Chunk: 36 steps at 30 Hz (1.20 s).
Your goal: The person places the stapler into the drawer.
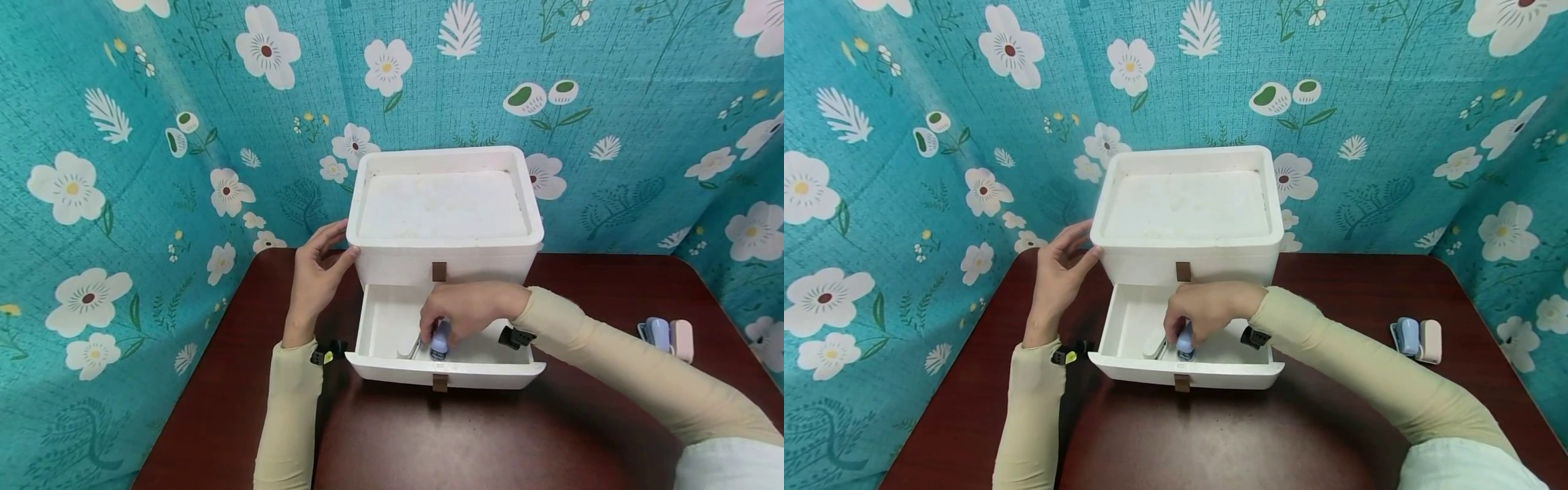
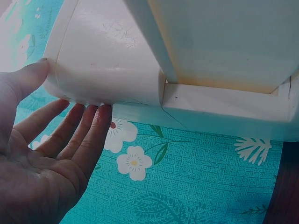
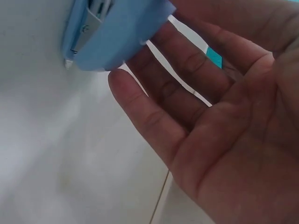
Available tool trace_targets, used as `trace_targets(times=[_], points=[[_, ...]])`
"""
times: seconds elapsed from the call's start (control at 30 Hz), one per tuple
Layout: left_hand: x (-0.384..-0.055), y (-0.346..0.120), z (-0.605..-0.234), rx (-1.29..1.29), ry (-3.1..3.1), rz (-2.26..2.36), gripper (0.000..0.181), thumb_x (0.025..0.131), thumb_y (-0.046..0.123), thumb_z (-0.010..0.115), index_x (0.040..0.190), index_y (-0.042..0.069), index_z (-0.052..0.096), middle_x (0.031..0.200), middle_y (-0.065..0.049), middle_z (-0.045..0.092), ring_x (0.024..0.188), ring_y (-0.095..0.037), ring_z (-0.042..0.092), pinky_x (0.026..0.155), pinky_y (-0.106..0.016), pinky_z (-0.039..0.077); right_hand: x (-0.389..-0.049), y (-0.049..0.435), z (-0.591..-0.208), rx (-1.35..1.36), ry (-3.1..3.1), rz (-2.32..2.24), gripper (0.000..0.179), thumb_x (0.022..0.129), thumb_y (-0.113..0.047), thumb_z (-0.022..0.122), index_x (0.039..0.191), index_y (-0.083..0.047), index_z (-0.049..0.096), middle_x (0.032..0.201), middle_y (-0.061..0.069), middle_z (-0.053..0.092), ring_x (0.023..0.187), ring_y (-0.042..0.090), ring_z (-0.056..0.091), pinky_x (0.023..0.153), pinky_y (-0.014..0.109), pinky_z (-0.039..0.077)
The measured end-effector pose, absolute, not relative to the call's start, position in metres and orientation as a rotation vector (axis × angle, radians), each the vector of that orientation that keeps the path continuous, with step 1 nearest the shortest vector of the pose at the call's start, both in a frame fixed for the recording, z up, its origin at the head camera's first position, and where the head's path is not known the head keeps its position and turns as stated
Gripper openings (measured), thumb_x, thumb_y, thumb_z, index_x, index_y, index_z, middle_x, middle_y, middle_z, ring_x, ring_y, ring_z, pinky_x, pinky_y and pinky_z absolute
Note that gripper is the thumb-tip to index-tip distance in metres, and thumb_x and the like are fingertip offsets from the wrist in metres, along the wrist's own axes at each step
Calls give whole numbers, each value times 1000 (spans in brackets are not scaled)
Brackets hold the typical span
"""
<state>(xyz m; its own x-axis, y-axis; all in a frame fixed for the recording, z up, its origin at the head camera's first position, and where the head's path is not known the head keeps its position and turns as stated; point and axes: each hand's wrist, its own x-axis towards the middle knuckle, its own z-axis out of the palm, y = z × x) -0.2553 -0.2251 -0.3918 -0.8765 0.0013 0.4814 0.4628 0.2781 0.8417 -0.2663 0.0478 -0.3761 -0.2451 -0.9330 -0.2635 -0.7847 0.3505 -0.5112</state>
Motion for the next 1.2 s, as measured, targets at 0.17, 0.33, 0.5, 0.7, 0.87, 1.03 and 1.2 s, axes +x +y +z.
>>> trace_targets(times=[0.17,0.33,0.5,0.7,0.87,1.03,1.2], points=[[-255,-225,-392,-422,-2162,-1629,45,98,13,74,142,10,65,141,-8,66,129,-25,67,100,-35,61,-264,50,-369,-1475,2086,-425,28,81,2,79,106,-9,80,104,-1,80,94,9,69,91,29,59],[-255,-224,-391,-427,-2160,-1632,45,97,12,74,142,10,65,142,-9,65,129,-26,67,100,-40,61,-261,55,-361,-1464,2088,-497,24,85,-3,80,108,-8,80,107,2,80,103,15,73,100,38,60],[-255,-224,-391,-423,-2165,-1634,46,97,12,75,142,10,65,143,-10,64,130,-28,66,100,-39,61,-257,62,-349,-1430,2093,-555,22,89,-7,80,111,-11,80,109,4,80,107,20,74,103,41,59],[-255,-225,-392,-423,-2155,-1644,46,97,12,75,142,11,65,143,-9,65,130,-27,67,98,-32,62,-251,75,-338,-1415,2149,-598,26,90,-11,81,116,-18,80,113,0,79,109,21,74,102,42,60],[-249,-240,-391,-385,-2154,-1627,47,97,12,75,142,10,65,144,-10,64,131,-28,66,98,-30,61,-247,76,-330,-1539,2173,-710,26,93,-21,80,119,-20,79,111,-2,79,104,13,74,96,35,62],[-246,-247,-392,-364,-2133,-1605,45,96,9,75,141,10,66,143,-10,65,129,-28,67,97,-31,62,-231,87,-327,-1516,2297,-858,27,96,-33,77,121,-23,78,111,-10,79,100,6,74,91,32,64],[-255,-233,-395,-483,-2151,-1639,45,99,9,72,143,9,64,145,-13,63,132,-30,65,100,-40,62,-195,113,-337,-1343,2495,-1067,25,94,-28,79,119,-24,78,108,-13,79,92,0,73,78,26,63]])
